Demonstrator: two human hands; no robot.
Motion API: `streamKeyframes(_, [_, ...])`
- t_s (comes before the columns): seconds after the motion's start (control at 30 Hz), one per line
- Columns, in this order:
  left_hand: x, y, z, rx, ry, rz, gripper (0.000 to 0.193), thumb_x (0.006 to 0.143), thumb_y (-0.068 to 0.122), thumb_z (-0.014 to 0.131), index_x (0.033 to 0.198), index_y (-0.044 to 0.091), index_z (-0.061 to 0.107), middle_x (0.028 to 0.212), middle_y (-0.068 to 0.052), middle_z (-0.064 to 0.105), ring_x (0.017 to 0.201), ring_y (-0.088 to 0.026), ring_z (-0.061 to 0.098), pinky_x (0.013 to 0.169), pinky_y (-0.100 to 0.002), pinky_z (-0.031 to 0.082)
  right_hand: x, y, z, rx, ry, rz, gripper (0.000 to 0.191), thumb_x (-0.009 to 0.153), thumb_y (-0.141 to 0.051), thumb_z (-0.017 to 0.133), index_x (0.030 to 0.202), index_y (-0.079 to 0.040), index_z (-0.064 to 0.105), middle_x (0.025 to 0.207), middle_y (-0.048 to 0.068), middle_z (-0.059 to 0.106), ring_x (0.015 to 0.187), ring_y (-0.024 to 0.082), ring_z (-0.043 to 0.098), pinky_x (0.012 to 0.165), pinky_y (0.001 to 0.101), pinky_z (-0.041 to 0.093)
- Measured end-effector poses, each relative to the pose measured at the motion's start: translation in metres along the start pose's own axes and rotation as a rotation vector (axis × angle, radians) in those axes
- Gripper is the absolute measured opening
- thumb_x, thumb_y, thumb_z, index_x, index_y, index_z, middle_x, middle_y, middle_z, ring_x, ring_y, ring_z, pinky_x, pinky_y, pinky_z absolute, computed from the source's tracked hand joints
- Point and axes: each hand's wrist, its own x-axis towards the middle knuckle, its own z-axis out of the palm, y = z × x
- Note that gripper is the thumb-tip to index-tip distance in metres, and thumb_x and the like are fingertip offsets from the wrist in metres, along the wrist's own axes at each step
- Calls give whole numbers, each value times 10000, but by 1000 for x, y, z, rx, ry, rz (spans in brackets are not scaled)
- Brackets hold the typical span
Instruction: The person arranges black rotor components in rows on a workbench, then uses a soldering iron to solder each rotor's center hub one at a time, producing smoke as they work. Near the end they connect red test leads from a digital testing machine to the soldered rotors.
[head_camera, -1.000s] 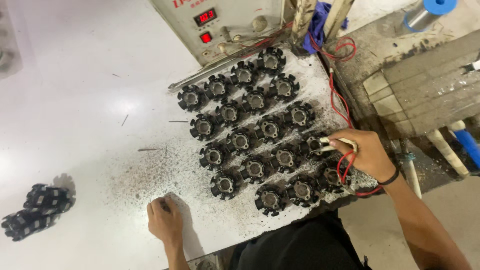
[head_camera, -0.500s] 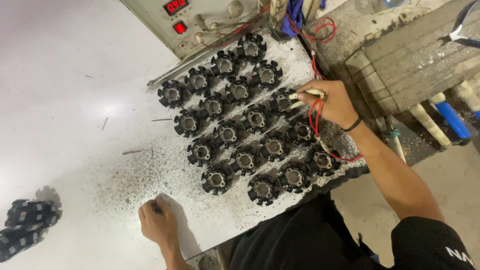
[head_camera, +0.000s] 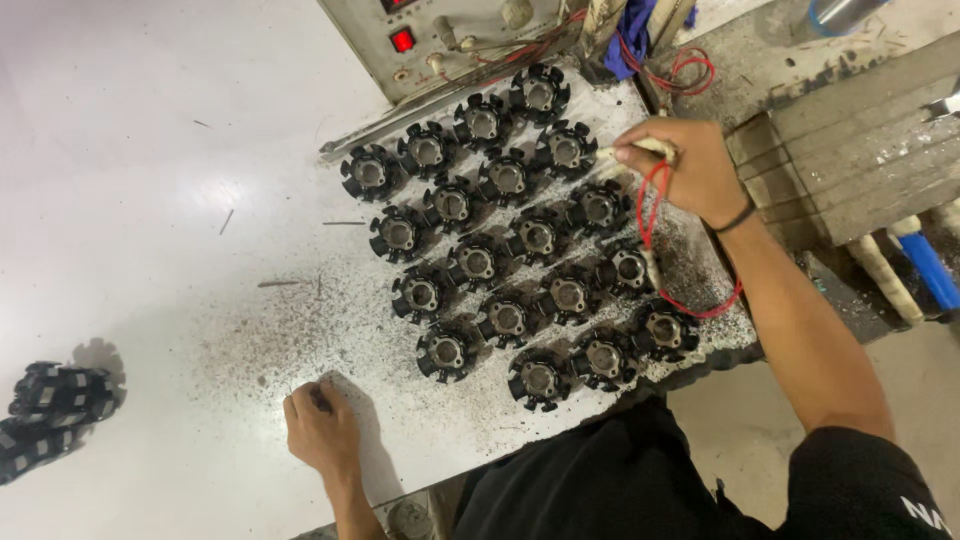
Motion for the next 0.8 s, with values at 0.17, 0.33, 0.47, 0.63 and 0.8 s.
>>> streamKeyframes(0.17, [2,1,-2,-48,-20,-39,160,1002,220,693,962,67,672,925,-65,654,723,-249,663,598,-393,512,37,27,32,17,15,28,181,985,-191,768,1062,-27,758,949,105,770,846,154,718,758,295,537])
streamKeyframes(0.33, [9,7,-4,-25,18,-38,145,984,229,694,959,87,678,918,-62,654,730,-263,663,606,-400,519,48,24,35,-40,-16,-20,186,976,-192,764,1076,-36,761,912,109,759,813,181,714,743,311,533])
streamKeyframes(0.47, [10,7,-3,-30,32,-26,118,977,207,682,970,89,676,950,-66,665,756,-277,670,626,-412,525,59,17,24,-127,-62,-72,183,974,-192,774,1064,-33,770,914,124,757,796,199,721,737,318,536])
streamKeyframes(0.63, [5,4,-3,-36,-10,-33,140,1002,214,683,970,78,670,932,-73,657,769,-282,670,639,-416,530,96,23,31,-3,26,-56,151,1009,-177,779,1075,-42,771,956,108,771,853,193,746,758,296,553])
streamKeyframes(0.8, [9,8,-7,-55,22,-14,137,993,213,676,974,78,673,920,-74,654,745,-274,669,620,-412,528,127,20,57,-48,137,-106,142,969,-111,793,1071,-16,769,961,130,772,864,205,756,766,310,561])
